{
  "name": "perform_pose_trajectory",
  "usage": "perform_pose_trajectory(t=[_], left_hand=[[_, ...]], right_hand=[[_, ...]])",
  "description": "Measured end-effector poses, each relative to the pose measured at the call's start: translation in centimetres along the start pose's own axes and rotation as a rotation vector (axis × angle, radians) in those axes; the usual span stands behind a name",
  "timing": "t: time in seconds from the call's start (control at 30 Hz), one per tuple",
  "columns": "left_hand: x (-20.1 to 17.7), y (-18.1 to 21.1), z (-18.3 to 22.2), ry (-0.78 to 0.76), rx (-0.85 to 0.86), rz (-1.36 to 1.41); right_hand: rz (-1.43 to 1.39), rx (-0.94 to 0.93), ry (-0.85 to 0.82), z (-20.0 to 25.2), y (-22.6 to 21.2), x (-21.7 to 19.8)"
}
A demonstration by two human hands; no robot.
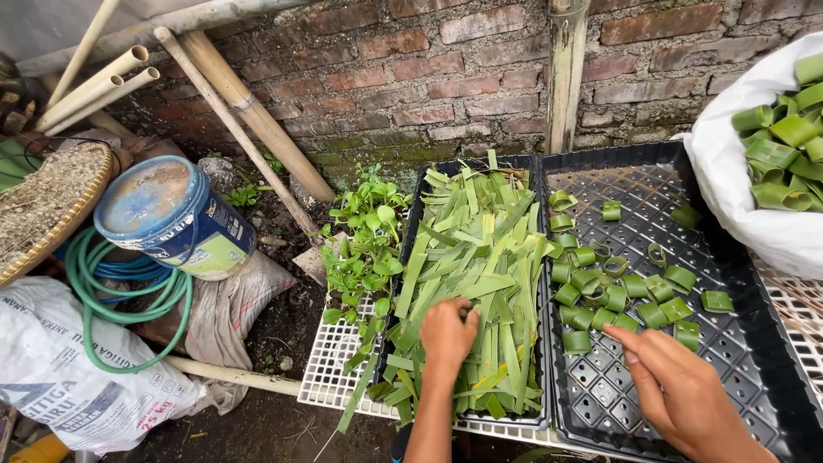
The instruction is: Rolling long green strips into small circular rings and placing them in a black tray.
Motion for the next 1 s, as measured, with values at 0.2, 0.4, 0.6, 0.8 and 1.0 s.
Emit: perform_pose_trajectory(t=[0.2, 0.4, 0.6, 0.8, 1.0], left_hand=[[-0.2, 0.0, -0.1, 0.025, -0.084, 0.228], [-3.0, -3.9, -1.5, 0.176, -0.166, 0.815], [-2.6, -4.8, -2.1, 0.082, -0.212, 1.116], [-2.3, -4.1, -2.0, 0.045, -0.141, 1.150], [-2.5, -3.7, -1.6, 0.066, -0.265, 1.064]], right_hand=[[0.072, 0.112, -0.076, 0.2, 2.0, 0.6], [0.068, 0.208, -0.153, 0.4, 2.9, -0.1], [0.010, 0.209, -0.181, 0.3, 2.9, 0.1], [0.017, 0.234, -0.228, 0.2, 2.9, 0.2], [-0.003, 0.203, -0.224, 0.1, 2.5, 0.1]])
Point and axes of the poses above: each hand's wrist, its own z-axis away from the middle knuckle, its own x-axis out of the palm, y = z × x, the point moved 4 cm from there along -z, towards the middle knuckle, and after that the axes turned 10 degrees about z, right-handed, at the moved point
